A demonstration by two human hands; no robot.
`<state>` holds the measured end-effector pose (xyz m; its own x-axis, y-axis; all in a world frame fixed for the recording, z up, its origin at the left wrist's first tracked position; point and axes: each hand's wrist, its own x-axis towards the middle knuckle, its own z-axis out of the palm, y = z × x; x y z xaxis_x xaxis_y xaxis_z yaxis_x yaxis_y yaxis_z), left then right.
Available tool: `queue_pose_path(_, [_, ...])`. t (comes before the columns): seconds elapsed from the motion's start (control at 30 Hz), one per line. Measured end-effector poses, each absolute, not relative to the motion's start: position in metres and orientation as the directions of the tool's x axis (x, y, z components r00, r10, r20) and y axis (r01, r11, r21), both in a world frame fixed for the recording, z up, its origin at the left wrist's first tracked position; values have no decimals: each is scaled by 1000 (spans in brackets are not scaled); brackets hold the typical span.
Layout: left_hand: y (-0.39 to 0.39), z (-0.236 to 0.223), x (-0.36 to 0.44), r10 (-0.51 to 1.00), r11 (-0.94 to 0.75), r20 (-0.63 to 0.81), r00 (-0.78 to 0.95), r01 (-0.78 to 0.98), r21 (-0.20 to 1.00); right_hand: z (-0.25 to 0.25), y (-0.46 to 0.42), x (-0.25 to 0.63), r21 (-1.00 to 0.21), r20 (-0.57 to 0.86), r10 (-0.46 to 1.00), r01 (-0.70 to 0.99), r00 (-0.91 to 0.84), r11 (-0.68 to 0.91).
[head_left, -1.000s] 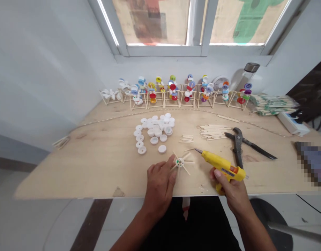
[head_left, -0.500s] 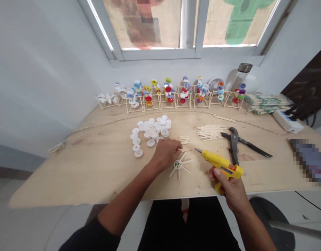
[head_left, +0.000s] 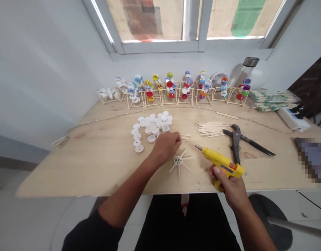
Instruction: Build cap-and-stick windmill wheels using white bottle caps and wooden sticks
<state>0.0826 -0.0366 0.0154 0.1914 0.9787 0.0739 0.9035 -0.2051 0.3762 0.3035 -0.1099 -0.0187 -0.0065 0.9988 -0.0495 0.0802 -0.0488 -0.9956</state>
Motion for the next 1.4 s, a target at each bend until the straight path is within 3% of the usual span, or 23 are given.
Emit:
queue_pose_path(0.03, [-47, 18, 77, 984, -177, 101, 148, 894, 411, -20, -110, 304, -995, -60, 998, 80, -1, -59])
queue_pose_path(0.13, [-83, 20, 64, 988, -102, 154, -26, 638, 763, -26, -112, 305, -989, -99, 995, 104, 25, -102])
queue_pose_path(0.2, [-107, 15, 60, 993, 1, 45, -109, 389, 921, -28, -115, 304, -985, -101, 993, 137, 65, -109])
queue_pose_path(0.27, [-126, 7, 60, 984, 121, -94, -153, 174, 977, -26, -119, 301, -982, -70, 996, 171, 63, -80])
queue_pose_path(0.43, [-146, -4, 70, 918, 321, -352, -182, -180, 930, -6, -130, 286, -964, 17, 977, 254, -214, 72])
queue_pose_path(0.63, [-148, -3, 71, 894, 334, -420, -158, -389, 859, -3, -138, 274, -873, 83, 918, 416, -387, 254])
queue_pose_path(0.93, [-151, 0, 72, 887, 335, -443, -129, -479, 811, -9, -137, 272, -762, 209, 885, 498, -415, 414])
queue_pose_path(1.4, [-149, -4, 71, 903, 319, -417, -102, -489, 812, -8, -134, 274, -706, 272, 867, 526, -418, 474])
